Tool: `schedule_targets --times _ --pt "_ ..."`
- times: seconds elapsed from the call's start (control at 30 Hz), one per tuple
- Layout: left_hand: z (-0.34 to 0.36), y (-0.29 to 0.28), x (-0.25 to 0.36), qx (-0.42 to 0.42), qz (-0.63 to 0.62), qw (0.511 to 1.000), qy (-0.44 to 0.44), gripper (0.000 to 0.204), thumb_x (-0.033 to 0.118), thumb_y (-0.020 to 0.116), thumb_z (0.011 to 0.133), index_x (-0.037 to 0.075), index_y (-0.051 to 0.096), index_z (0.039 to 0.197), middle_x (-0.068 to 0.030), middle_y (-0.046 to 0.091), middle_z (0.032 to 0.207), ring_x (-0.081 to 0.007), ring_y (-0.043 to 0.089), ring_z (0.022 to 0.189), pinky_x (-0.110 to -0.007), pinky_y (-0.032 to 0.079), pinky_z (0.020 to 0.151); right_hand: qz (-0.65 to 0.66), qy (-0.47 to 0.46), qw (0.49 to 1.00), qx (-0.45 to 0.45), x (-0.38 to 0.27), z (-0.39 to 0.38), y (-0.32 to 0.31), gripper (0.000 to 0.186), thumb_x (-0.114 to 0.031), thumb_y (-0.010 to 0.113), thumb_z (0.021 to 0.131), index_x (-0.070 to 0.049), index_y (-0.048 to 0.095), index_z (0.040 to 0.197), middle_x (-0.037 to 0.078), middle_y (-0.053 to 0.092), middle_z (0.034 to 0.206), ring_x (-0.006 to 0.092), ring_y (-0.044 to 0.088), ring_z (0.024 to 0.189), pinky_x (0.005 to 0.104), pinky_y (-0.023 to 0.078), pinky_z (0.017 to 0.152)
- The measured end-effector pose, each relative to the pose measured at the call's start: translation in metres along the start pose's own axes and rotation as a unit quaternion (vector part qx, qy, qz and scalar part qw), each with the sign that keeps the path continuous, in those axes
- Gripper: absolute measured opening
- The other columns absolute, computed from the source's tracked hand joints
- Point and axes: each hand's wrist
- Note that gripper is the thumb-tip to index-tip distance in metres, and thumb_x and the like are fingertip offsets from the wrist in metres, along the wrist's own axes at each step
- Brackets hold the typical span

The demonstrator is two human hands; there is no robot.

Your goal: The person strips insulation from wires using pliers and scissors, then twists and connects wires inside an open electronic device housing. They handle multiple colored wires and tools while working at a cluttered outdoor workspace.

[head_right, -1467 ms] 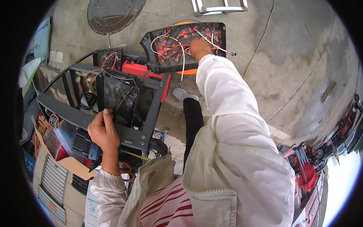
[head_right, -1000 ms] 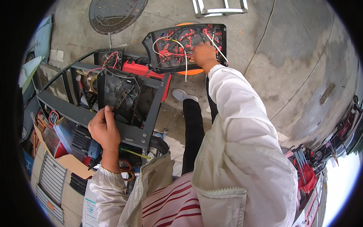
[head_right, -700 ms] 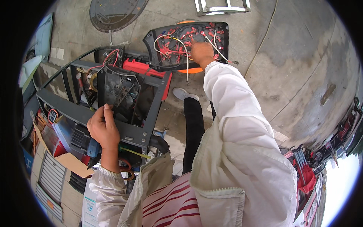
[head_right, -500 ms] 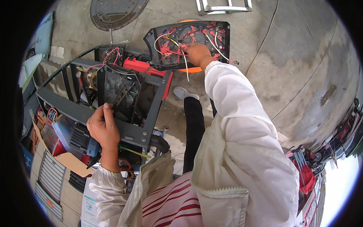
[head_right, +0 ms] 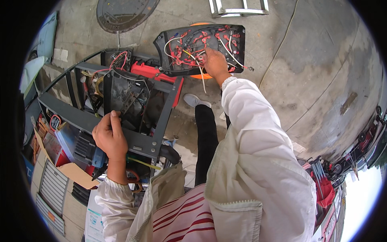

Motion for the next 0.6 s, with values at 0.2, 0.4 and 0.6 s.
schedule_targets --times 0.2,0.4,0.6 --pt "-0.001 0.0 -0.001 0.0 0.002 1.0 -0.001 0.022 0.024 0.061 0.092 0.009 0.07 0.08 -0.0031 0.064 0.07 -0.0236 0.058 0.066 -0.035 0.04 0.078 -0.023 0.138 0.973 0.184 -0.027 -0.027 -0.01 0.023 -0.025 0.056 0.094 -0.003 0.059 0.095 0.018 0.064 0.101 0.0367 0.059 0.101 0.0448 0.045 0.088" --pt "-0.001 0.0 -0.001 0.002 0.006 1.0 0.005 0.021 0.025 0.061 0.092 0.009 0.07 0.08 -0.003 0.064 0.069 -0.0235 0.058 0.066 -0.035 0.04 0.078 -0.033 0.283 0.951 -0.123 -0.049 -0.072 -0.009 0.05 -0.053 0.058 0.089 -0.004 0.068 0.093 0.015 0.07 0.095 0.0344 0.068 0.09 0.0459 0.052 0.078" --pt "-0.002 0.0 -0.002 0.006 0.002 1.0 0.006 0.021 0.025 0.062 0.092 0.009 0.07 0.081 -0.0032 0.064 0.069 -0.0238 0.058 0.066 -0.035 0.04 0.077 -0.028 0.321 0.919 -0.225 -0.049 -0.075 0.018 0.051 -0.051 0.062 0.085 -0.002 0.071 0.094 0.021 0.07 0.097 0.0369 0.067 0.096 0.0454 0.051 0.084"
Point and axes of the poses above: each hand's wrist, its own z-axis towards the middle knuckle, its own y-axis out of the palm, x = y × z
